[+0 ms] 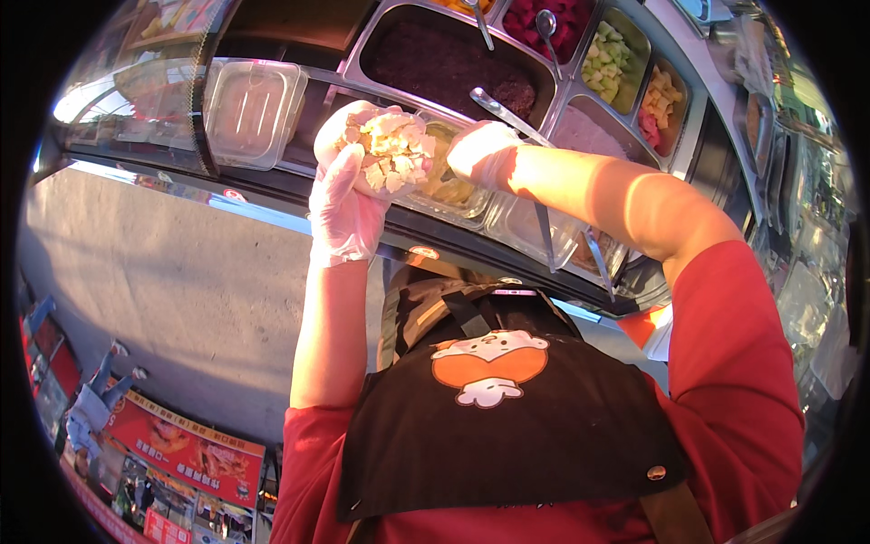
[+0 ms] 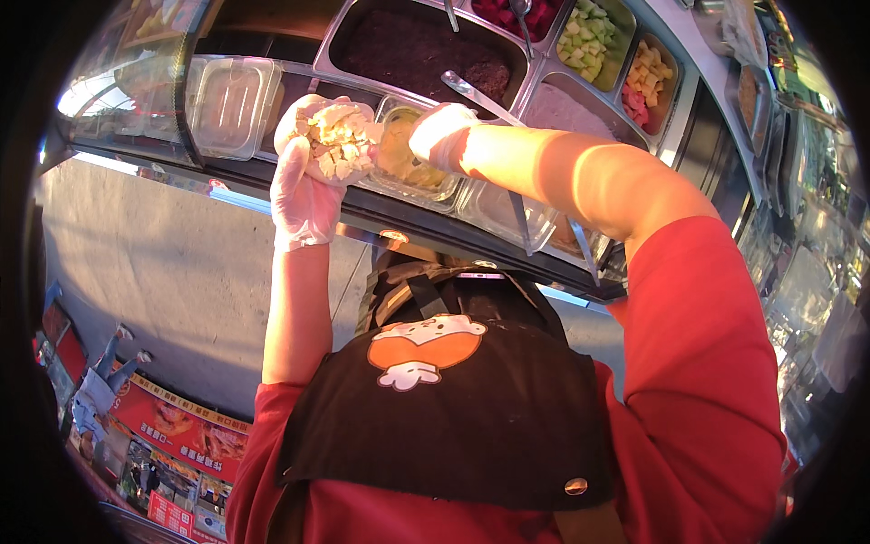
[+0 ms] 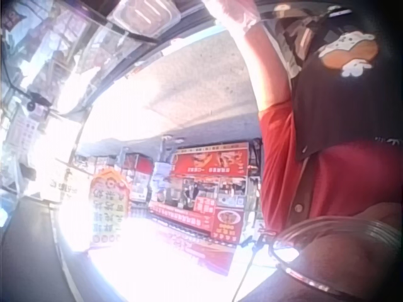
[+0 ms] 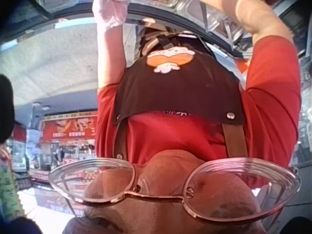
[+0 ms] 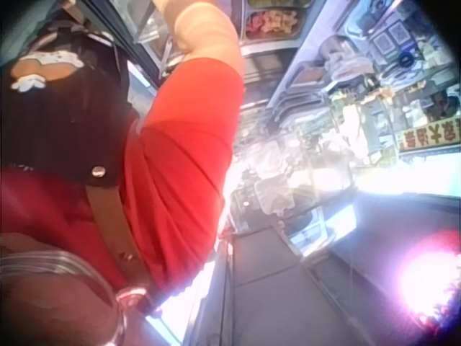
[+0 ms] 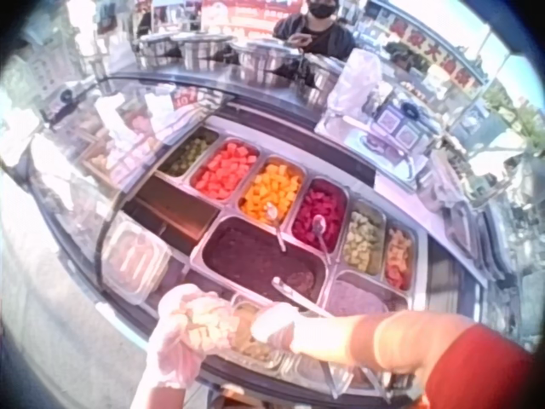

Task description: The person scoops a soft pink substance into a plastic container, then adds diced fruits including watermelon, mango, dragon fruit, and melon using a spoon. They arrange the items by hand and insert a plastic fork into the container.

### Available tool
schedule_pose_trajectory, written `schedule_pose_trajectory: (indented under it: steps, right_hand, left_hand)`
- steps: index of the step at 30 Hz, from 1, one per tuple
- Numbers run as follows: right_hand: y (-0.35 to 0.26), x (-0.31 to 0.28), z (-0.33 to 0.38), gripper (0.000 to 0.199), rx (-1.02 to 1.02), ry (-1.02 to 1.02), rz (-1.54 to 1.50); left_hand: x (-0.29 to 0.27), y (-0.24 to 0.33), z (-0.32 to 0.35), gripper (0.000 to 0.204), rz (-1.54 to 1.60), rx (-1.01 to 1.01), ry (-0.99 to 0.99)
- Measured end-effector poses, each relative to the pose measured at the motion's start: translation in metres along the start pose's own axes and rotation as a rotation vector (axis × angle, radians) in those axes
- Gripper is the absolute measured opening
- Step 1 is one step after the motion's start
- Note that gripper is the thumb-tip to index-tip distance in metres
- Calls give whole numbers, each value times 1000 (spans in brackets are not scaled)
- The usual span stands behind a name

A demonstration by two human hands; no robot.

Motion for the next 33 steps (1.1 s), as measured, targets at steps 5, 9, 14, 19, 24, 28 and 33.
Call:
schedule_pose_trajectory:
  steps: [5,9,14,19,24,28,33]
  right_hand:
    - [14,27,-6,23,54,-124,-134]
    - [14,30,3,23,-50,-64,-204]
    - [33,34,4,30,-18,-32,-418]
    - [52,-32,78,40,-118,111,-632]
    - [6,-22,142,16,-247,886,-420]
    - [-44,-27,156,19,264,581,-939]
    - [-71,-6,165,18,28,718,-985]
  left_hand:
    - [7,-2,0,56,19,-9,35]
    - [3,0,1,56,36,-38,56]
    - [-17,5,-1,60,75,-78,-47]
    - [-23,8,7,73,79,-80,194]
    - [-2,-7,9,59,-197,47,67]
    - [23,-23,11,63,-221,120,42]
    - [54,-37,8,58,-311,247,57]
Point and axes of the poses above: each hand's wrist, its own z-axis away from the middle knuckle, its own x-axis out of the palm, y = z × x, the point moved 1 cm from there along -z, towards the middle knuckle, and after that the axes turned 1 degree about y, right-handed, at the moved point
